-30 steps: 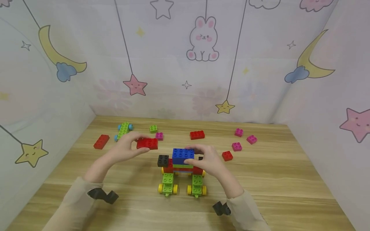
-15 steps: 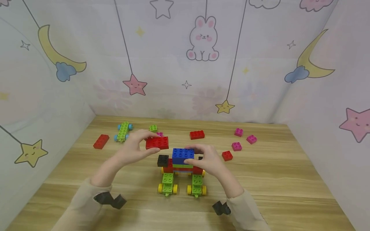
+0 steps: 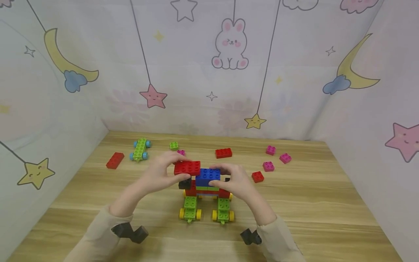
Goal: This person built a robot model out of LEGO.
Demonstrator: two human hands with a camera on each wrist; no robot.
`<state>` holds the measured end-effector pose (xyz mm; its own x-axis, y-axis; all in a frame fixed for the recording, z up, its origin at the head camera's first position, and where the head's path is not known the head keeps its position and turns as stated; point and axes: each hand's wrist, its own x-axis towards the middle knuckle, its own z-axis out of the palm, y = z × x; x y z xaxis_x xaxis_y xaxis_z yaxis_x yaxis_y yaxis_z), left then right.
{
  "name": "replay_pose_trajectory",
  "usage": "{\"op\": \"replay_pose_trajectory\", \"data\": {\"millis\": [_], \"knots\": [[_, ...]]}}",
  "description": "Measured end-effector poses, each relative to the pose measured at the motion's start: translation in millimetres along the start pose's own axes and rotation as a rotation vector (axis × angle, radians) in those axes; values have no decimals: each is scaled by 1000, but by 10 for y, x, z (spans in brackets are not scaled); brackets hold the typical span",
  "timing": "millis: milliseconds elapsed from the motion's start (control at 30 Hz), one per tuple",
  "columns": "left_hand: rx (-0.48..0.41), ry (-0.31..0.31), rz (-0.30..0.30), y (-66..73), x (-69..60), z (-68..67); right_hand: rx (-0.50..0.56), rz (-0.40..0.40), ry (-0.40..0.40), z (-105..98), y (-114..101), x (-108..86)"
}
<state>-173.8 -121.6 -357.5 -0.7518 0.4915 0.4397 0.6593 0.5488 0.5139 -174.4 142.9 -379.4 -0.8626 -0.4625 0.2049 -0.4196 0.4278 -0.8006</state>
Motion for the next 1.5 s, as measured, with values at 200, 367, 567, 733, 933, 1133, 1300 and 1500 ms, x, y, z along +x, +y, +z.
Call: {"op": "replay_pose_trajectory", "data": {"millis": [200,367,567,733,933,1133,1300,1500], "knots": [[-17,-19,3,31,21,49,5,0,14,21,11,3],[-8,-22,28,57,41,89,10,-12,12,25,6,1],[-9,-24,30,62,55,113,-23,-27,7,12,-18,-13],[-6,-41,8,74,64,118,-68,-49,30,5,-52,-8],[-6,-51,6,86,75,119,-93,-109,48,10,-123,19],[-4,-53,8,85,79,130,-103,-149,51,31,-149,42],[-9,-47,2,87,83,138,-107,-158,59,44,-149,63],[-9,-40,5,87,87,144,-103,-170,60,43,-134,86]]}}
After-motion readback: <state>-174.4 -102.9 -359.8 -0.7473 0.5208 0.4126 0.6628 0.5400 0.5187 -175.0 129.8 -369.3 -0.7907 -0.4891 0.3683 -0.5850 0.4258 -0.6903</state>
